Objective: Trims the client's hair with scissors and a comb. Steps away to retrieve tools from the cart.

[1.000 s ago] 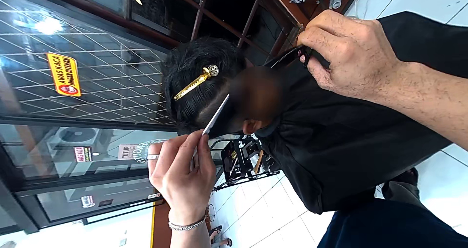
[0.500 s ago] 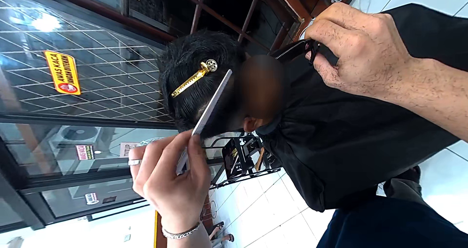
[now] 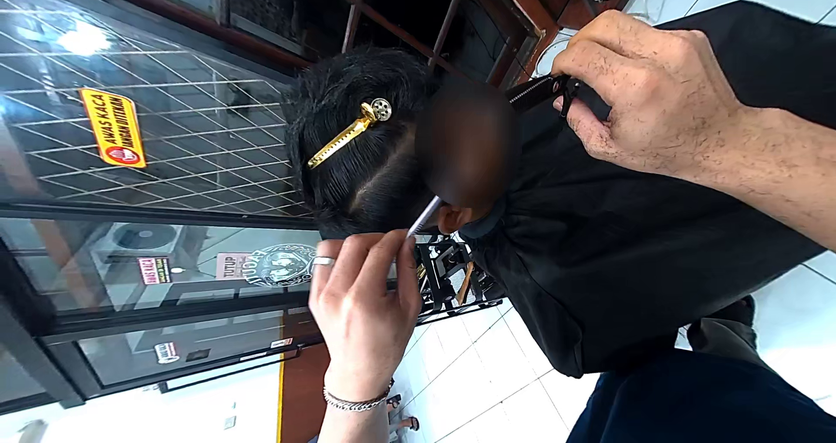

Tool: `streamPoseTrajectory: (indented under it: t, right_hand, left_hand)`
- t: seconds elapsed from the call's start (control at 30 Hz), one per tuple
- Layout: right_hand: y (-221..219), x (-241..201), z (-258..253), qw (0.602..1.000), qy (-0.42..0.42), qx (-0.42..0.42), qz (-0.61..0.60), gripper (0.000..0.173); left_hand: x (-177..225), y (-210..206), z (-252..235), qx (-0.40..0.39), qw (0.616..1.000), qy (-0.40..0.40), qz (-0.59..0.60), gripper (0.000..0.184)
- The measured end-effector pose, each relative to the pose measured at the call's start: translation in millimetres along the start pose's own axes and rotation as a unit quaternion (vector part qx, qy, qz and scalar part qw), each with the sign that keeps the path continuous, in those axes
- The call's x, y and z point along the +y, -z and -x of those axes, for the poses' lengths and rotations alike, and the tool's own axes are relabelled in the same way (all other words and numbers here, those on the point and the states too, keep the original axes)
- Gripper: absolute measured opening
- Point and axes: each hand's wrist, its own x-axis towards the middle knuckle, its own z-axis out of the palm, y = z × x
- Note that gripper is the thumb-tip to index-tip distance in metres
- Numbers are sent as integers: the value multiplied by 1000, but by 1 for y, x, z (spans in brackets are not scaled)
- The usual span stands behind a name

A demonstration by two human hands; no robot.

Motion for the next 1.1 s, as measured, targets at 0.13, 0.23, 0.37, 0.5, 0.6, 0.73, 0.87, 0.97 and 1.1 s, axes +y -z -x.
streamPoseTrajectory:
  t: [0.13,0.23,0.37,0.5,0.6,0.73,0.87,0.97,1.1]
  right_hand:
    - [-4,-3,-2,999,-29,-6,-15,37]
    - [-10,-6,-4,999,-23,4,-30,26]
    - [-18,-8,-6,999,-11,-2,-32,25]
    - [-25,-8,-4,999,-7,-18,-32,25]
    - [-28,-5,-3,999,-11,-28,-31,27]
    - [-28,-3,-2,999,-14,-39,-31,28]
    - [-31,-3,-6,999,37,-23,7,22]
    - [-33,-9,-13,994,80,-32,63,21]
    - [-42,-21,-21,987,117,-1,111,20]
  left_hand:
    - [-8,4,8,-143,969,52,192,27]
    - [-19,9,5,-233,904,126,335,39]
    - [-30,9,-1,-222,885,129,388,22]
    - [-33,6,-8,-194,893,163,372,14]
    - [-34,3,-10,-175,903,188,345,14]
    - [-36,4,-12,-154,909,191,338,13]
    - [-38,10,-15,-136,914,183,335,13]
    - [-38,14,-19,-127,919,179,327,13]
    - [-40,17,-22,-127,922,180,318,12]
